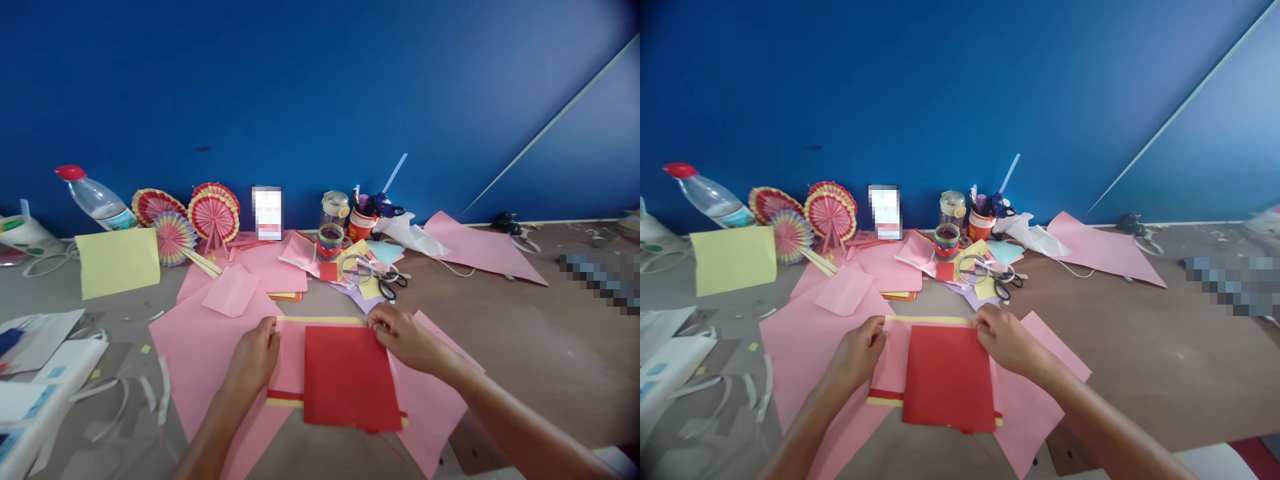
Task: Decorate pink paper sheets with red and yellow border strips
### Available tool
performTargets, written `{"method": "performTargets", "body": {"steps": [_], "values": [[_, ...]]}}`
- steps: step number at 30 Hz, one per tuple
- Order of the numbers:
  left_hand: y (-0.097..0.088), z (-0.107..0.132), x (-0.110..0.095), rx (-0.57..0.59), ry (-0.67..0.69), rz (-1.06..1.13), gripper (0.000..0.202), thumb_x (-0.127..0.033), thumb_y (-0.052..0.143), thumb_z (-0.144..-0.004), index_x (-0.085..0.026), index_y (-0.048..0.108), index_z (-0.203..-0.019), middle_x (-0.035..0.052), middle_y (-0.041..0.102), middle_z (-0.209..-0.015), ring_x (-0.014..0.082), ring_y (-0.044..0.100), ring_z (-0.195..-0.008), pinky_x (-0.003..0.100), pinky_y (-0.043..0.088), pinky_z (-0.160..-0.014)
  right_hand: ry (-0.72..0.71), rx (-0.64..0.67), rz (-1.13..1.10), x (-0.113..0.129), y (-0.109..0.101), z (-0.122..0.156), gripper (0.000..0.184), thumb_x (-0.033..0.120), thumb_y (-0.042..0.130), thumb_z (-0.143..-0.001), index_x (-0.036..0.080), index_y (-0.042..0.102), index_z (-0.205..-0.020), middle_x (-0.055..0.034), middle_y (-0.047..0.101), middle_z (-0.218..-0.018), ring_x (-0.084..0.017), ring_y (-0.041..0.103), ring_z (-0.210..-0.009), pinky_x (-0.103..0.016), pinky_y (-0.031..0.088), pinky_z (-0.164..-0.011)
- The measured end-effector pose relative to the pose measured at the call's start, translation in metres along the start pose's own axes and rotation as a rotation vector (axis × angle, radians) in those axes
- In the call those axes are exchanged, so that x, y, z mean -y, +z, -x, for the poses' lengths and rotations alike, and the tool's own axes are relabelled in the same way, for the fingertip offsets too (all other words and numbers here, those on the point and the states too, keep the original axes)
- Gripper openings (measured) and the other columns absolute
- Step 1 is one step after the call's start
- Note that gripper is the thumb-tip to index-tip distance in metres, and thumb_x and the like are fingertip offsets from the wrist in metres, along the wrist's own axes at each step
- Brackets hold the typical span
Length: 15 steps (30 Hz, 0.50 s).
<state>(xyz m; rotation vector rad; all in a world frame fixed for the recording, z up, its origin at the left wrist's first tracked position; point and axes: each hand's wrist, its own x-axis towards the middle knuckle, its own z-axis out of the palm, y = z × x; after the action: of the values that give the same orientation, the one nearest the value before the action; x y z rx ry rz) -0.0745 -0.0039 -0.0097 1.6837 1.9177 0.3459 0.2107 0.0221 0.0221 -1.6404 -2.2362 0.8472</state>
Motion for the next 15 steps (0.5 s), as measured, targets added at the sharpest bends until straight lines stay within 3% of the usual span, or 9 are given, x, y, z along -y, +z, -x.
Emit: {"method": "performTargets", "body": {"steps": [3,6,11,15], "values": [[-0.002,0.001,-0.002,-0.005,-0.015,0.015,0.021,-0.021,0.037,-0.088,-0.021,0.054,-0.100,0.0022,0.065,-0.079,0.0176,0.060,-0.073,0.023,0.038,-0.060,-0.077,-0.113,-0.002,-0.006,-0.018,0.007,0.012,0.011,0.041,-0.076,0.021,0.047,-0.071,-0.0013,0.058,-0.080,-0.016,0.053,-0.072,-0.026,0.039,-0.065],[-0.004,0.002,-0.005,0.006,-0.025,0.024,0.022,-0.021,0.036,-0.087,-0.021,0.055,-0.098,0.0006,0.062,-0.073,0.0169,0.057,-0.067,0.024,0.037,-0.058,-0.083,-0.111,-0.080,-0.011,-0.038,0.018,0.011,0.014,0.042,-0.081,0.021,0.050,-0.075,-0.0028,0.062,-0.086,-0.017,0.055,-0.077,-0.028,0.041,-0.068],[-0.002,0.002,-0.004,0.060,0.009,0.013,0.038,-0.026,0.040,-0.087,-0.018,0.048,-0.124,0.0013,0.064,-0.075,0.0185,0.060,-0.073,0.025,0.039,-0.063,-0.141,-0.090,-0.524,0.001,-0.055,0.029,0.010,0.026,0.052,-0.086,0.020,0.056,-0.079,-0.0081,0.067,-0.099,-0.022,0.061,-0.093,-0.031,0.047,-0.075],[0.002,0.004,-0.004,0.041,0.071,-0.141,0.046,-0.029,0.039,-0.090,-0.012,0.039,-0.132,0.0046,0.065,-0.077,0.0203,0.062,-0.074,0.027,0.039,-0.064,-0.258,-0.018,-0.907,0.018,-0.046,0.011,0.016,0.033,0.059,-0.084,0.018,0.059,-0.078,-0.0083,0.066,-0.086,-0.018,0.060,-0.074,-0.028,0.047,-0.060]]}}
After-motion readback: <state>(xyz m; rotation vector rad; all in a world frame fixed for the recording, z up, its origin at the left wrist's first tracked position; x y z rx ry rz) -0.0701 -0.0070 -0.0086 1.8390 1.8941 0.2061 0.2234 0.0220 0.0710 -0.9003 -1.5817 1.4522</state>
